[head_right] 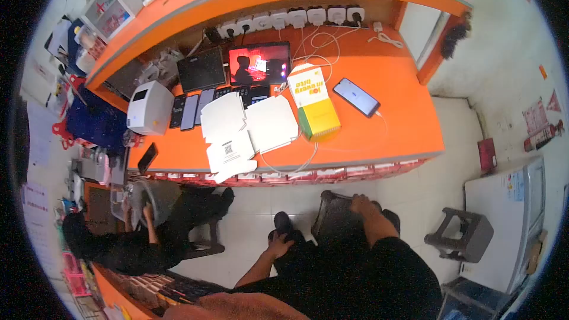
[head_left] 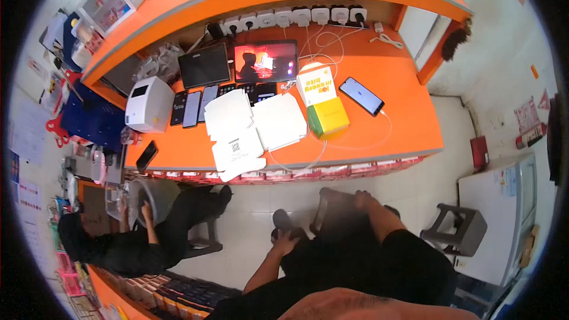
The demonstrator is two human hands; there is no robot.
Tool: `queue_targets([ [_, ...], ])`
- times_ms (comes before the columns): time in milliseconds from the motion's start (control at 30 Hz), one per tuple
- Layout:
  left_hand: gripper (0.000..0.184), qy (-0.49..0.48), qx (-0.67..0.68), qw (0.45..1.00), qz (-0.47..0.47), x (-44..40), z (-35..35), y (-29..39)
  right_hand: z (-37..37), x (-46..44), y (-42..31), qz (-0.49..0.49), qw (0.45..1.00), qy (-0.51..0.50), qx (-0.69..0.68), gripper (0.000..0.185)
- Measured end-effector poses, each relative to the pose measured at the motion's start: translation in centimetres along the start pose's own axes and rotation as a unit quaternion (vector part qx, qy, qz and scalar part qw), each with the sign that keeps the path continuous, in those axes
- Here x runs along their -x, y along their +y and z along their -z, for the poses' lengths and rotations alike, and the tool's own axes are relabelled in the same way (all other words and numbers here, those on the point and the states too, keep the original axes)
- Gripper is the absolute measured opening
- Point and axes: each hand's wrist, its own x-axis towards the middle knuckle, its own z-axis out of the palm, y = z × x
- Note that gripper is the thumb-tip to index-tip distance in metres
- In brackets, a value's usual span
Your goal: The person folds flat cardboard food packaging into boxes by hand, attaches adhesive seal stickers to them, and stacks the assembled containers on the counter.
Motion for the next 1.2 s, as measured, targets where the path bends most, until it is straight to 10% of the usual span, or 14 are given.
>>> queue_targets([
  [100, 0.076, -0.008, 0.065, 0.994, 0.085, 2.2, 3.6, 3.1, -5.8, -5.7, 0.9, -0.049, 0.987, 0.147, -0.039, 0.070],
  [333, 0.071, 0.070, 0.072, 0.989, 0.110, 2.7, 3.6, 2.5, -10.4, -10.3, 1.4, 0.130, 0.975, -0.015, 0.181, 0.086],
  [900, 0.062, 0.366, 0.043, 0.925, 0.092, -0.9, -2.7, 2.3, -17.9, -11.1, -5.8, 0.267, 0.887, -0.298, 0.229, 0.058],
  [1000, 0.061, 0.459, 0.107, 0.882, -0.002, -1.0, -3.5, 2.4, -23.5, -16.9, -4.1, 0.305, 0.853, -0.355, 0.232, 0.060],
  [1100, 0.057, 0.557, 0.175, 0.787, -0.198, -1.1, 0.4, 3.4, -19.8, -6.8, -6.1, 0.073, 0.990, 0.048, -0.108, 0.051],
  [1200, 0.047, 0.675, 0.055, 0.657, -0.332, 3.3, 16.4, 6.6, -20.2, -13.6, -5.8, 0.307, 0.936, -0.057, 0.164, 0.046],
])
